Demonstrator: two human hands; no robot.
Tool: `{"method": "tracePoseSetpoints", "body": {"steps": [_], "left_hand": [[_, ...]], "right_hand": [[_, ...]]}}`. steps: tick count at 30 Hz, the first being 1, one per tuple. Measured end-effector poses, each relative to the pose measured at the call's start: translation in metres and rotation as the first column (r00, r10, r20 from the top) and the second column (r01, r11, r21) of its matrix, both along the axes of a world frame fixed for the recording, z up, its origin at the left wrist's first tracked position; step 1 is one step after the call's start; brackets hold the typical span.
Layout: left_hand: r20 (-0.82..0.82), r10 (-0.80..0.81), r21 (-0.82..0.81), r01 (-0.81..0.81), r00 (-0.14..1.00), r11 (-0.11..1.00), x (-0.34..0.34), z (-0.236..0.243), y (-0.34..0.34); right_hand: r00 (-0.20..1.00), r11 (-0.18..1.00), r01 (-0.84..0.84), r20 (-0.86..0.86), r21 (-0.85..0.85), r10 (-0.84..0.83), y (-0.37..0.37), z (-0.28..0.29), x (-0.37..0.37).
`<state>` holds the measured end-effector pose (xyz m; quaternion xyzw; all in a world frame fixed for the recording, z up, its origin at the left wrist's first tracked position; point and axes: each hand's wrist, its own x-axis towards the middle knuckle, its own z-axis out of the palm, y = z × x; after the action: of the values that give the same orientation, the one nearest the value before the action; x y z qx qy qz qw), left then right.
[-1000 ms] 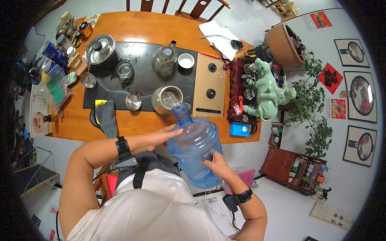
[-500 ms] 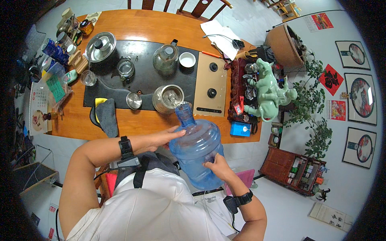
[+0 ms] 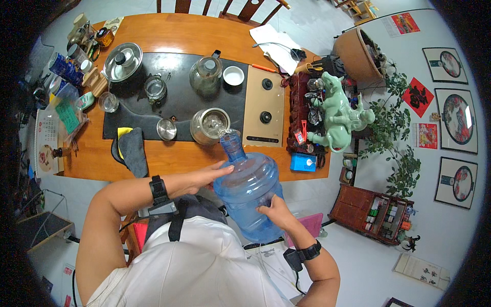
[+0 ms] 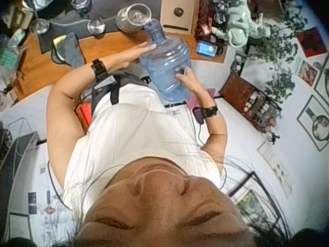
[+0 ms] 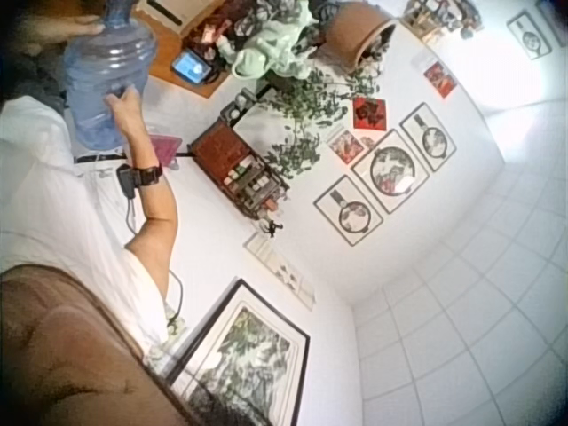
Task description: Cleaning a wooden tea table with a yellow cloth and preparing tea equipment.
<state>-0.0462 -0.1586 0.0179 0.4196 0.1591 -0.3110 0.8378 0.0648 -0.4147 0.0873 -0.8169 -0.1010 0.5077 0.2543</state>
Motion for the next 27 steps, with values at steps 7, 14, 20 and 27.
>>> {"method": "tracePoseSetpoints", "body": {"steps": [7, 14, 20, 27], "left_hand": [[-0.004, -0.001, 0.018, 0.001, 1.000, 1.000, 0.001, -0.001, 0.001], [-0.015, 0.027, -0.002, -0.027, 1.000, 1.000, 0.001, -0.021, -0.006], [-0.030, 0.030, 0.007, -0.030, 0.999, 1.000, 0.001, -0.020, -0.006], [-0.018, 0.014, 0.004, -0.014, 1.000, 1.000, 0.001, -0.013, -0.002]], "right_hand": [[0.999, 0.999, 0.047, -0.026, -0.003, -0.047, 0.001, 0.001, -0.001], [0.998, 0.998, 0.061, -0.018, 0.030, -0.061, 0.006, 0.002, -0.003], [0.998, 0.999, 0.047, -0.033, -0.002, -0.047, 0.009, 0.005, -0.003], [0.998, 0.999, 0.039, -0.045, 0.012, -0.038, 0.005, 0.000, -0.002]]}}
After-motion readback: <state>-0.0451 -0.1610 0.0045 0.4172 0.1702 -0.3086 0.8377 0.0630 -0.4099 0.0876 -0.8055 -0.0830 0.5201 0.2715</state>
